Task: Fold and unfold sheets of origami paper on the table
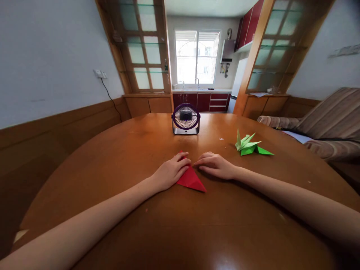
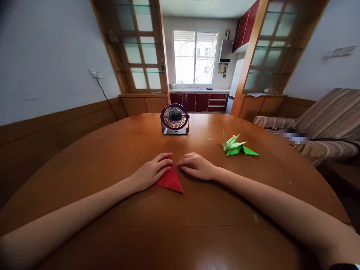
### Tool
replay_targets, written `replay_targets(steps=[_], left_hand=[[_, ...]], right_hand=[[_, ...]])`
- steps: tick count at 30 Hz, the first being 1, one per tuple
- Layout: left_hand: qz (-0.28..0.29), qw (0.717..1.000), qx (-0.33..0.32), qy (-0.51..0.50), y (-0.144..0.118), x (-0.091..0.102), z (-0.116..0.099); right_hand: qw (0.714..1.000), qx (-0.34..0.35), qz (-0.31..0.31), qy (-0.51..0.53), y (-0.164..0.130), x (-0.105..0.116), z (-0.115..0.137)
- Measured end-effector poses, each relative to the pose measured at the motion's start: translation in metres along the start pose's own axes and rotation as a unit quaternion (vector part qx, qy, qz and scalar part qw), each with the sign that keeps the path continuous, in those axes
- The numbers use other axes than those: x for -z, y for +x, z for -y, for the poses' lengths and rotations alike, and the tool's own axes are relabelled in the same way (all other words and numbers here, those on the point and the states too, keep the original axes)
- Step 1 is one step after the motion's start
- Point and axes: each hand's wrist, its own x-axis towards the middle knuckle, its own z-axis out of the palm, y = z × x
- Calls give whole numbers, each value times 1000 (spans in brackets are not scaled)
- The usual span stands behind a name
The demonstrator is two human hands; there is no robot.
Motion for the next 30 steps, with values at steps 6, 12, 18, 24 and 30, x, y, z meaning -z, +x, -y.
replay_targets(steps=[6,12,18,24,30], left_hand=[[-61,991,-29,-117,1,7,3],[-84,974,-42,-206,0,7,6],[-67,961,-44,-263,0,9,4],[-82,960,-53,-262,-1,10,3],[-133,969,-119,-172,-2,10,2]], right_hand=[[999,25,-22,2,10,-4,2],[994,31,-98,23,12,-12,8],[991,39,-122,48,10,-14,15],[993,86,-83,9,9,-15,15],[976,144,-60,-150,5,-14,8]])
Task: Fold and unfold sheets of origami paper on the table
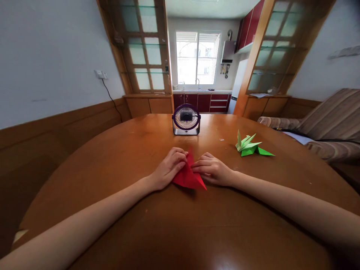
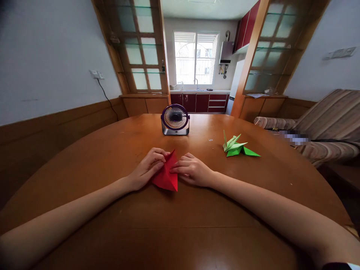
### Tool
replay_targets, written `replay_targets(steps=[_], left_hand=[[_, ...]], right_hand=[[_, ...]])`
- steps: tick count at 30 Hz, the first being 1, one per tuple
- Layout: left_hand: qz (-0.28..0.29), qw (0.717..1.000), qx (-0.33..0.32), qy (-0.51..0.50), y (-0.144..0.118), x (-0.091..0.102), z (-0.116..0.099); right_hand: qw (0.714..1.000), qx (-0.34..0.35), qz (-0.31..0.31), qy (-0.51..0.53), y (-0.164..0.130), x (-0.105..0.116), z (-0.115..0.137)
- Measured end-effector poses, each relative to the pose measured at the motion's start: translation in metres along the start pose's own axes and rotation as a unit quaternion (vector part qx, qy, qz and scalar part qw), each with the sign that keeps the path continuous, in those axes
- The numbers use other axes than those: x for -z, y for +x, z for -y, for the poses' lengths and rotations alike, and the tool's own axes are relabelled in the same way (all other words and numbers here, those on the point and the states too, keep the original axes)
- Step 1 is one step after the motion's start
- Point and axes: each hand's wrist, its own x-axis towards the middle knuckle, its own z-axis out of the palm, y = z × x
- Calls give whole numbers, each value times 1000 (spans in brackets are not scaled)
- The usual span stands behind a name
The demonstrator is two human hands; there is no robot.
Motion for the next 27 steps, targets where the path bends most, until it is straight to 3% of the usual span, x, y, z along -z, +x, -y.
replay_targets(steps=[6,10,19,27], left_hand=[[1,982,-102,157,-3,9,1],[-3,981,-44,190,-2,9,-3],[-102,985,132,33,6,-16,-15],[-179,977,113,16,3,-19,-10]], right_hand=[[987,34,17,-157,-7,9,-7],[982,18,0,-191,-8,9,-9],[983,12,-48,-177,-4,8,1],[986,8,-37,-161,-1,7,4]])
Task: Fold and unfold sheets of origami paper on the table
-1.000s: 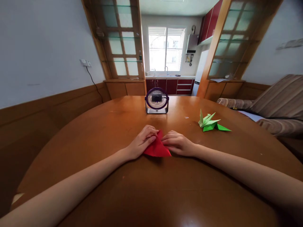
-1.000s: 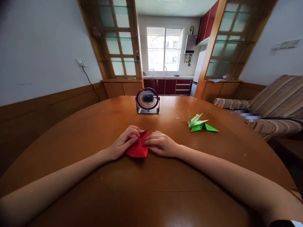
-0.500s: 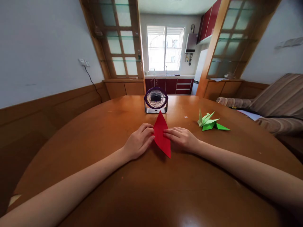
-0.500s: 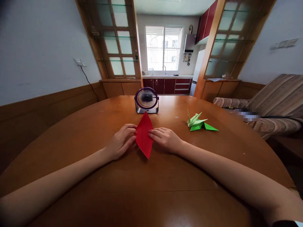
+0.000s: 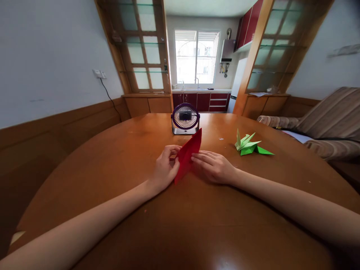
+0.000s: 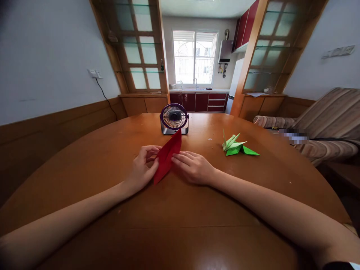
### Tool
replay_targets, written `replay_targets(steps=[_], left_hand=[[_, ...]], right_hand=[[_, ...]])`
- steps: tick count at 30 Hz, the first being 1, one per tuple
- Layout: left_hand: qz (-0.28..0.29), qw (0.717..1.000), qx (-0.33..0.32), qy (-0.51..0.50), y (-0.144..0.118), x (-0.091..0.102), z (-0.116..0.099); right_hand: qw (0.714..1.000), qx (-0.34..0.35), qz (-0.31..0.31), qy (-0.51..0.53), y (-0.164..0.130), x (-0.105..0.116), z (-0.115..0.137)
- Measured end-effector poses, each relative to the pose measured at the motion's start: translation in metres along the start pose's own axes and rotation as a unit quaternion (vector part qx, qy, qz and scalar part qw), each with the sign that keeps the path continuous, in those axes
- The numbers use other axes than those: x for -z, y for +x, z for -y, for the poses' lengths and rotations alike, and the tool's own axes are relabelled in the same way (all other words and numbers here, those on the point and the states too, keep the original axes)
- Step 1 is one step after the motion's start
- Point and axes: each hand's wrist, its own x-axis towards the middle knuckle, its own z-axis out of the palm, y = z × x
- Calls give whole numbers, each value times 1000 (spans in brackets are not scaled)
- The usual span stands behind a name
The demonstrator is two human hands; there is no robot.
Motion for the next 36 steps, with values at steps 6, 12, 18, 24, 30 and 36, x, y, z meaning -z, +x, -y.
replay_targets(steps=[6,12,18,24,30,36], left_hand=[[4,998,18,67,3,-1,11],[117,985,73,104,10,7,5],[94,973,192,-88,15,9,5],[48,897,323,-299,13,2,3],[35,883,345,-315,9,-3,8],[-59,962,209,-166,8,-5,23]], right_hand=[[998,51,20,15,1,0,3],[994,76,48,55,2,0,8],[987,-21,-26,160,1,3,11],[937,-247,-90,229,-2,-9,4],[895,-300,-9,329,-7,-18,-1],[897,-299,13,326,-3,-13,0]])
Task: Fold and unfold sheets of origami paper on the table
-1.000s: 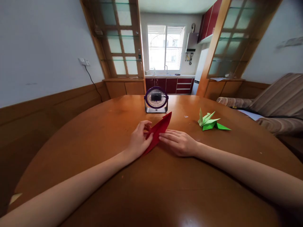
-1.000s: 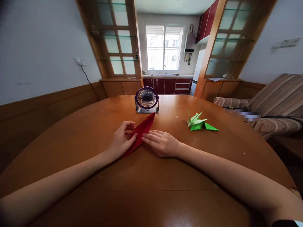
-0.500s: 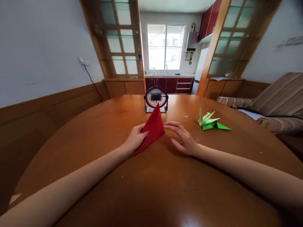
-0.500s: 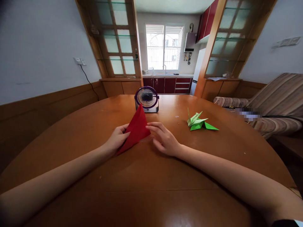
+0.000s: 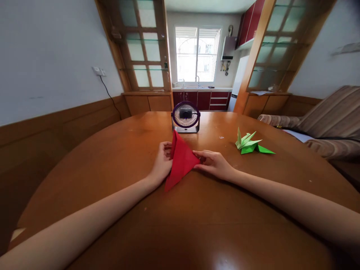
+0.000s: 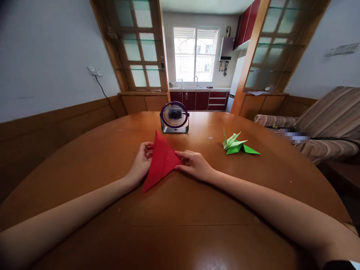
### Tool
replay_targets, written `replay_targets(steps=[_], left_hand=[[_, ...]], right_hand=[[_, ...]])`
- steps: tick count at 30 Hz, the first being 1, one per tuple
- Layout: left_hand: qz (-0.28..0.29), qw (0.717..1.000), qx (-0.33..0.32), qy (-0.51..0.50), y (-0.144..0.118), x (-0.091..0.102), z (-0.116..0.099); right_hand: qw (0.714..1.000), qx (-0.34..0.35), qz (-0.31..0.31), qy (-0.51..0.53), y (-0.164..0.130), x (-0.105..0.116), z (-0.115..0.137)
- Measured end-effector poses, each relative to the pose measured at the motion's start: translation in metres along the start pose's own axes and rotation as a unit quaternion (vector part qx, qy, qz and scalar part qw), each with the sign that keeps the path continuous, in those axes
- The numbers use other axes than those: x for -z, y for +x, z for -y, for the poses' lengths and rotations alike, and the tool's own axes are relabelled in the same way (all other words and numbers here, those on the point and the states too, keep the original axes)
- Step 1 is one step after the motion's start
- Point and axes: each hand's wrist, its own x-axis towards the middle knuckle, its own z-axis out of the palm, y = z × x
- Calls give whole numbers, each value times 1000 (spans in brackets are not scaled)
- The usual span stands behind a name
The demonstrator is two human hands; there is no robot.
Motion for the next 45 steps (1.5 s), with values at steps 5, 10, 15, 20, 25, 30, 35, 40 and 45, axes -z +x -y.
replay_targets(steps=[5,10,15,20,25,30,35,40,45], left_hand=[[-47,993,-64,92,3,7,-1],[40,996,42,67,2,9,-6],[92,987,95,92,-2,11,-12],[100,973,207,-33,-5,9,-19],[89,952,273,-101,-6,7,-29],[78,967,219,-104,-8,5,-26],[29,990,128,-59,-10,3,-14],[13,999,40,27,-12,3,-15],[30,991,-76,102,-13,6,-19]], right_hand=[[999,-38,-4,30,2,1,-2],[988,-123,4,97,2,-1,-8],[972,-177,13,155,5,-2,-11],[961,-211,4,180,5,0,-10],[952,-234,-2,196,5,0,-10],[951,-236,-11,201,5,-1,-8],[968,-196,-18,158,3,1,-6],[990,-102,-49,83,2,3,-8],[994,-48,-69,65,1,4,-10]])
